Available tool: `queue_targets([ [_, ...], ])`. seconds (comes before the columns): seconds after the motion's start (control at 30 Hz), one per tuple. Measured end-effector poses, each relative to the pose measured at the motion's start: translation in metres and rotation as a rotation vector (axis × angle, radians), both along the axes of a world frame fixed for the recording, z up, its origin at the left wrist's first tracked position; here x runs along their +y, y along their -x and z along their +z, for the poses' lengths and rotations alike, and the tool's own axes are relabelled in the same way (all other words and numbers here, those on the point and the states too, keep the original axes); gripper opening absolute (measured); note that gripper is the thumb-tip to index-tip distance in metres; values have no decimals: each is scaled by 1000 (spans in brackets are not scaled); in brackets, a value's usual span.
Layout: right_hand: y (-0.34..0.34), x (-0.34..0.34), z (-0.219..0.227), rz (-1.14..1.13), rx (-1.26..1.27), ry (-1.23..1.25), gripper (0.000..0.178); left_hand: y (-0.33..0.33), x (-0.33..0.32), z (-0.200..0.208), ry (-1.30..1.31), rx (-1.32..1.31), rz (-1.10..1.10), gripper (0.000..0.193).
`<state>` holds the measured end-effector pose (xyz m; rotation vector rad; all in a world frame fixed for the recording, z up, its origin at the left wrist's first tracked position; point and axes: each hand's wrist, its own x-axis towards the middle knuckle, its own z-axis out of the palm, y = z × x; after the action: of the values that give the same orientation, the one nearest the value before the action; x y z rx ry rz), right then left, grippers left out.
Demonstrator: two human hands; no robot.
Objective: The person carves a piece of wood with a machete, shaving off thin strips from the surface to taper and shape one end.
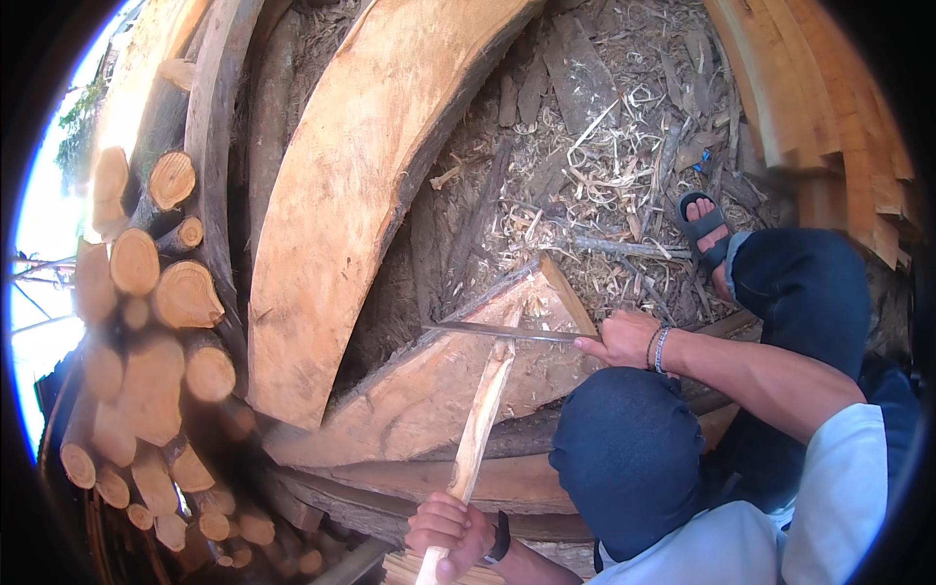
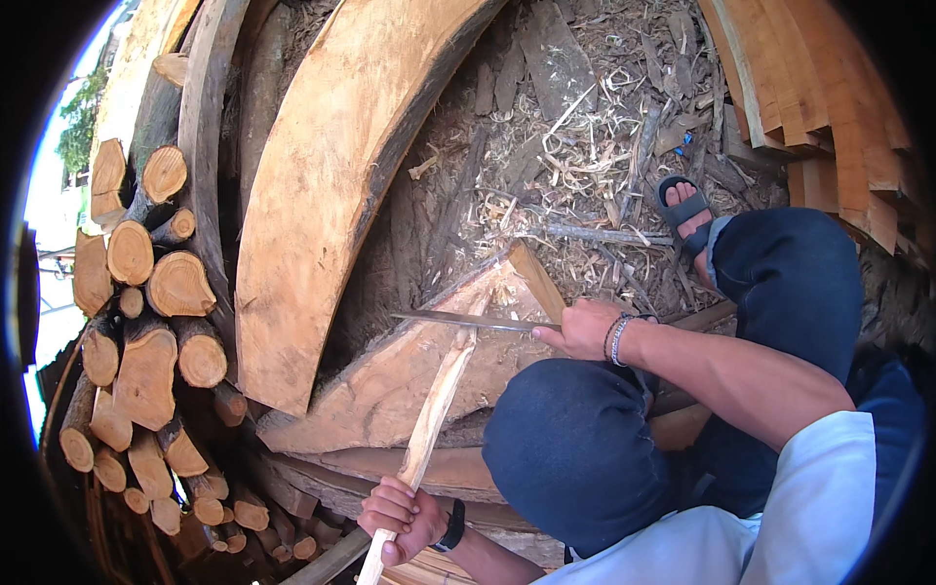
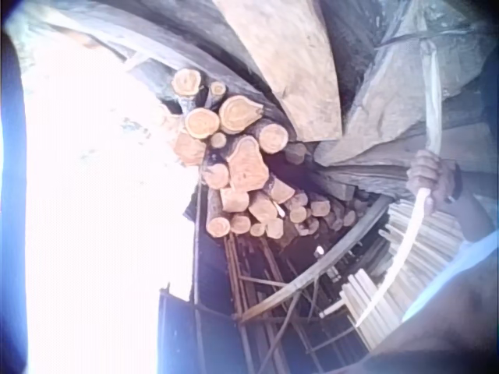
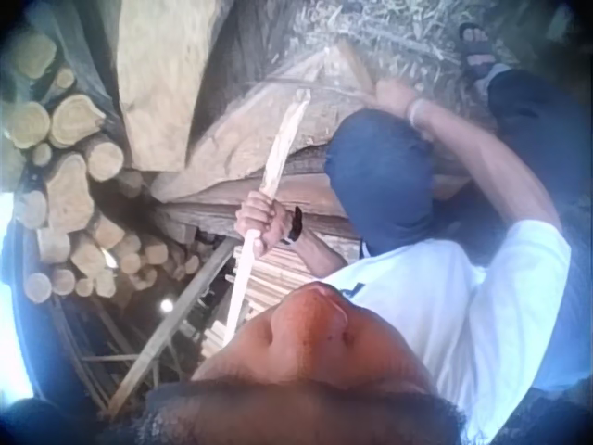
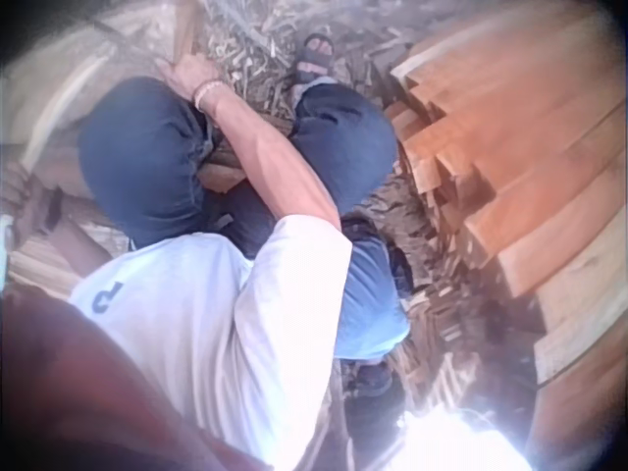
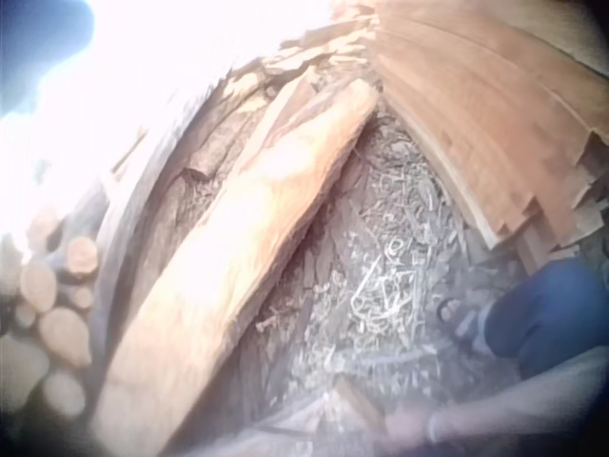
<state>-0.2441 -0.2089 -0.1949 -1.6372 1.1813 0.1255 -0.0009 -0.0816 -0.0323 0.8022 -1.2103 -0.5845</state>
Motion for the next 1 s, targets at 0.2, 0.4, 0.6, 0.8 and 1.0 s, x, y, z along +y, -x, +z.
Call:
queue_targets([
  [0.2,9,-6,-6,-79,71,-37,75,-1,2,-1,-1,12,11,38],
  [0.4,14,-10,-3,-72,86,-27,75,-6,2,-5,4,59,40,38],
  [0.6,3,-1,4,-35,53,-23,75,-18,16,-15,12,126,151,37],
  [0.8,-1,-2,2,-60,70,73,78,-22,26,-22,14,205,234,38],
  [1.0,12,-13,13,13,134,59,73,-14,26,-26,15,251,309,39],
])
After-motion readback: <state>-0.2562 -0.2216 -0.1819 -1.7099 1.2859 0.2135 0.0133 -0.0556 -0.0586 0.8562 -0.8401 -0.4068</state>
